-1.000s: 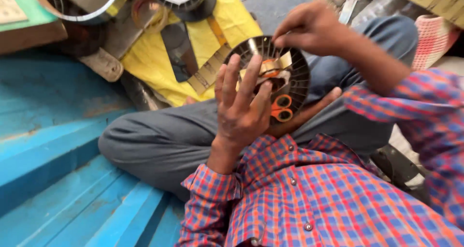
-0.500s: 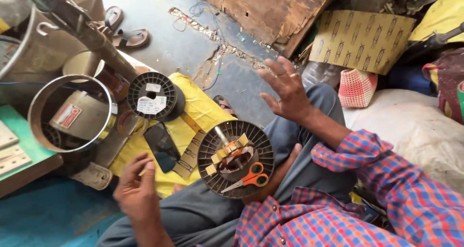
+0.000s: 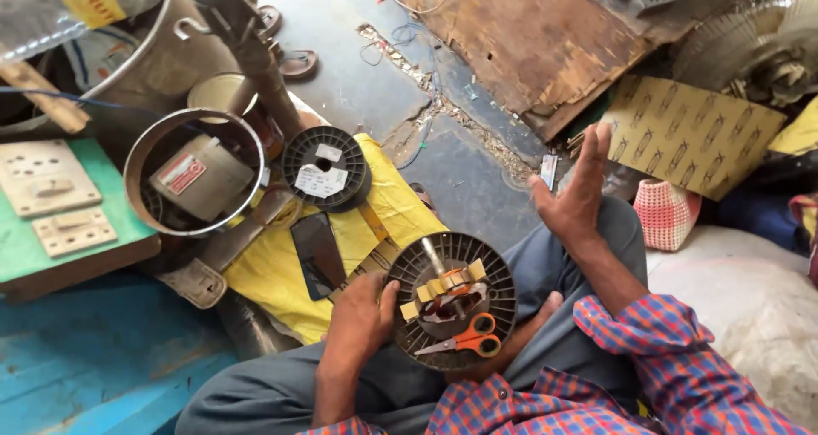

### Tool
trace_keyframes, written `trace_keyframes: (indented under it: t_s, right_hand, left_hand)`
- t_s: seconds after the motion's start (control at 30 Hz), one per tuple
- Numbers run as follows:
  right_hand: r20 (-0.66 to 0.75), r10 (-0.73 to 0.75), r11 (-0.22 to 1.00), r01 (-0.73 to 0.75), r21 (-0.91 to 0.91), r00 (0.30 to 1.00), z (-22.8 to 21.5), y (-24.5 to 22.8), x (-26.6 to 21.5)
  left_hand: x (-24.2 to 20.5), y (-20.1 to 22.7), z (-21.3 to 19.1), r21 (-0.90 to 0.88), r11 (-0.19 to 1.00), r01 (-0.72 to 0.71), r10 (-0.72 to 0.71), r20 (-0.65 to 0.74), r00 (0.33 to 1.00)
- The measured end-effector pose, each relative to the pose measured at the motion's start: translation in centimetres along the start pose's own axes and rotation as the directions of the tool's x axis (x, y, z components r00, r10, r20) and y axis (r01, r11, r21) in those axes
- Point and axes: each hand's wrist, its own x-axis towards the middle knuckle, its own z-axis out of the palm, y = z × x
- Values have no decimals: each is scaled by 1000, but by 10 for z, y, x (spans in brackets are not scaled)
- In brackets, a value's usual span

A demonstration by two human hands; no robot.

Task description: Winding a fan motor stator with copper wire.

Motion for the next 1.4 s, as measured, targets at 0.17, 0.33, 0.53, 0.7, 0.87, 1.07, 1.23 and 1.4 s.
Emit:
trace_keyframes:
  t_s: [0.17,0.33,0.53,0.7,0.87,1.07,1.23,1.4]
  right_hand:
    - [3,15,998,-15,60,1000,-4,-4,-3]
    - [17,-47,999,46,25,999,-4,-5,-7]
    - [29,-61,998,61,30,998,-1,-1,-8]
    - [36,-60,998,59,33,998,-1,-1,-8]
    - [43,-48,999,47,21,998,-1,1,-8]
    - [71,-109,994,110,-10,991,-4,-5,-4]
    - [104,-106,994,103,28,989,-6,-14,-1]
    - [49,-92,996,91,12,995,1,-2,-11]
  left_hand:
    - [-3,6,-7,148,987,-59,67,-53,996]
    - [-8,7,-6,227,973,-42,55,-52,997]
    - [-9,11,-9,274,962,12,-14,4,1000]
    - [-8,13,-11,277,960,35,-47,40,998]
    - [-7,14,-10,272,962,36,-49,39,998]
    - [-4,17,-13,204,975,89,-107,82,991]
    - [-2,13,-13,170,983,63,-76,75,994]
    - [-4,5,-9,171,985,28,-45,94,995]
